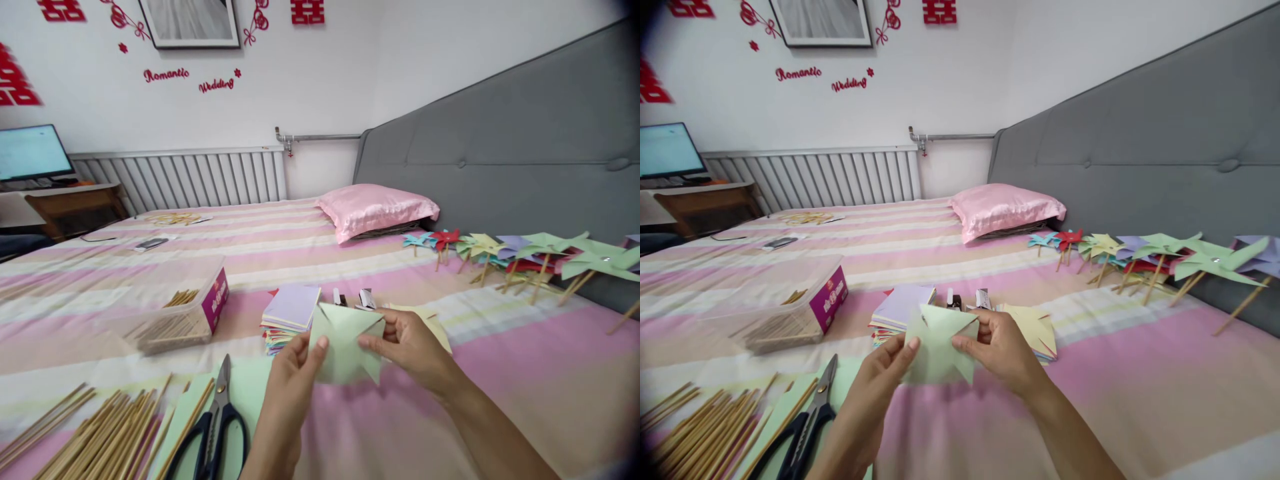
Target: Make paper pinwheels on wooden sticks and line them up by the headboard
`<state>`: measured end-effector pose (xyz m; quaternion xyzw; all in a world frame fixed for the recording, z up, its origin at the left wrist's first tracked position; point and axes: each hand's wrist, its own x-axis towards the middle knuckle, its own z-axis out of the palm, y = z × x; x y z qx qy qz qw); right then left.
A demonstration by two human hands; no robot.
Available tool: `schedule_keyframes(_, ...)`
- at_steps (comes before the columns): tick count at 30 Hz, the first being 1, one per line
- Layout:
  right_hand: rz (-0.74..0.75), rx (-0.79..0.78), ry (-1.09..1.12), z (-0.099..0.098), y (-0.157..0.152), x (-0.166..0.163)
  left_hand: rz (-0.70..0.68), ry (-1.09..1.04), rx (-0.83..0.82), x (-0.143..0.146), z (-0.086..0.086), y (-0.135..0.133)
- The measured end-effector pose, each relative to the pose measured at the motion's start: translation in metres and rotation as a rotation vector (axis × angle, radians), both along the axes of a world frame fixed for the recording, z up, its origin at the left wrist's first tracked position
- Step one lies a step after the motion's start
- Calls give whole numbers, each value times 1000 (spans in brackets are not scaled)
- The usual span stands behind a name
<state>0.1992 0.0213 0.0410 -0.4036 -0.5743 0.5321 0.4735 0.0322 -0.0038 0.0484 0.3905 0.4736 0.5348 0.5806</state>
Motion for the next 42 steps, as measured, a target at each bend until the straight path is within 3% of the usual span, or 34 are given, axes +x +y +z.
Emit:
schedule_keyframes(3, -183, 63, -15, 2, 1, 2, 286, 68, 29, -4, 1, 5)
schedule_keyframes(6, -299, 195, -67, 4, 0, 3, 378, 126, -24, -10, -2, 12)
schedule_keyframes(9, -338, 400, -141, 4, -1, 3, 131, -17, -194, -10, 0, 11)
schedule_keyframes(12, -245, 645, -245, 4, -1, 3, -183, -411, -270, -7, 10, 2)
schedule_keyframes(16, -119, 783, -400, 1, -1, 2, -176, -605, -180, -5, 22, -7)
schedule_keyframes(23, 35, 716, -434, 2, -3, 2, -177, -376, -233, -10, 10, -3)
schedule_keyframes(29, 38, 522, -369, 8, -5, 13, -154, -328, -233, -12, 9, -4)
schedule_keyframes(34, 169, 385, -266, 11, -5, 18, -171, -328, -223, -12, 9, -4)
schedule_keyframes(42, 294, 300, -261, 12, -4, 20, -249, -271, -169, -10, 4, -6)
